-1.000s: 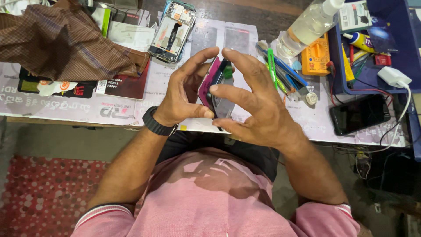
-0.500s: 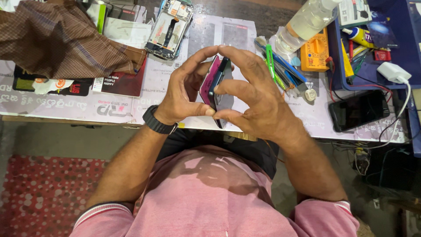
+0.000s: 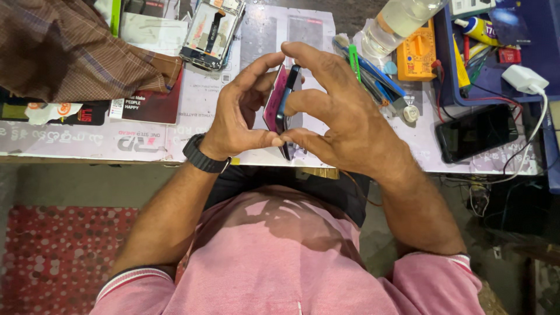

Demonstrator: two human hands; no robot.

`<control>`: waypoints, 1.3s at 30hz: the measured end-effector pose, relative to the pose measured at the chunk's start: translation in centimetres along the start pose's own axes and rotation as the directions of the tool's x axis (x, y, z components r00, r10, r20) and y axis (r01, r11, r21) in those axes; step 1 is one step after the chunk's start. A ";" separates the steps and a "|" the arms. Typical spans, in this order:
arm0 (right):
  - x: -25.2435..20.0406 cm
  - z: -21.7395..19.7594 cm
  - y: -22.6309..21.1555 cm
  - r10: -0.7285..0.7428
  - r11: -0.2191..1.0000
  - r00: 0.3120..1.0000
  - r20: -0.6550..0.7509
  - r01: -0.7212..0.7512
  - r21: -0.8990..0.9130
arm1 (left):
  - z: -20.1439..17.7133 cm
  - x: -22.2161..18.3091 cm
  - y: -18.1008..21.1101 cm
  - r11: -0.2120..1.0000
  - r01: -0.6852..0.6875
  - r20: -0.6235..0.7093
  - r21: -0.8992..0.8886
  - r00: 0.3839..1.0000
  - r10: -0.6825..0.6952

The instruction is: The person handles a black smartphone, repeatedly pressing its edges and sides to check the fit of the back cover. They use a blue plastic prying tool to work along the seams and edges of the device, attempting to secure the back panel. The person also turns the phone over to inspect the screen and back.

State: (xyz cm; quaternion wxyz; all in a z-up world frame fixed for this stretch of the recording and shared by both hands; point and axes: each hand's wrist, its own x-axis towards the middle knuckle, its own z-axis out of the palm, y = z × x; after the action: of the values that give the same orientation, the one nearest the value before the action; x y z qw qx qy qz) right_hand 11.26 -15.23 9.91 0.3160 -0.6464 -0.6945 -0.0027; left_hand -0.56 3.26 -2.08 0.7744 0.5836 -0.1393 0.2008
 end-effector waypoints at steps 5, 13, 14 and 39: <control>0.1 -0.5 0.2 -0.011 1.000 0.999 0.034 0.011 -0.021 | -0.1 0.0 -0.3 1.000 -0.011 0.007 -0.002 1.000 0.011; -0.1 -0.7 -0.1 0.000 0.999 0.999 0.041 0.002 -0.036 | -0.1 0.1 -0.6 0.999 -0.030 0.044 0.025 0.999 0.029; -0.1 -0.7 -0.2 0.000 0.999 0.999 0.044 0.002 -0.036 | -0.1 0.0 -0.6 0.999 -0.029 0.042 0.031 0.999 0.028; 0.0 -1.5 -0.8 -0.012 0.999 0.997 0.083 0.015 -0.045 | 0.2 -0.1 -1.2 0.992 -0.064 0.047 0.111 0.997 0.059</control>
State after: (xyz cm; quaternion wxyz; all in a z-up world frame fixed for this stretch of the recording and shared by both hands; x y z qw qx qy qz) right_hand 11.24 -15.97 11.44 0.2722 -0.6483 -0.7110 0.0060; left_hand -0.08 2.81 -3.06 0.7307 0.6258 -0.1626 0.2191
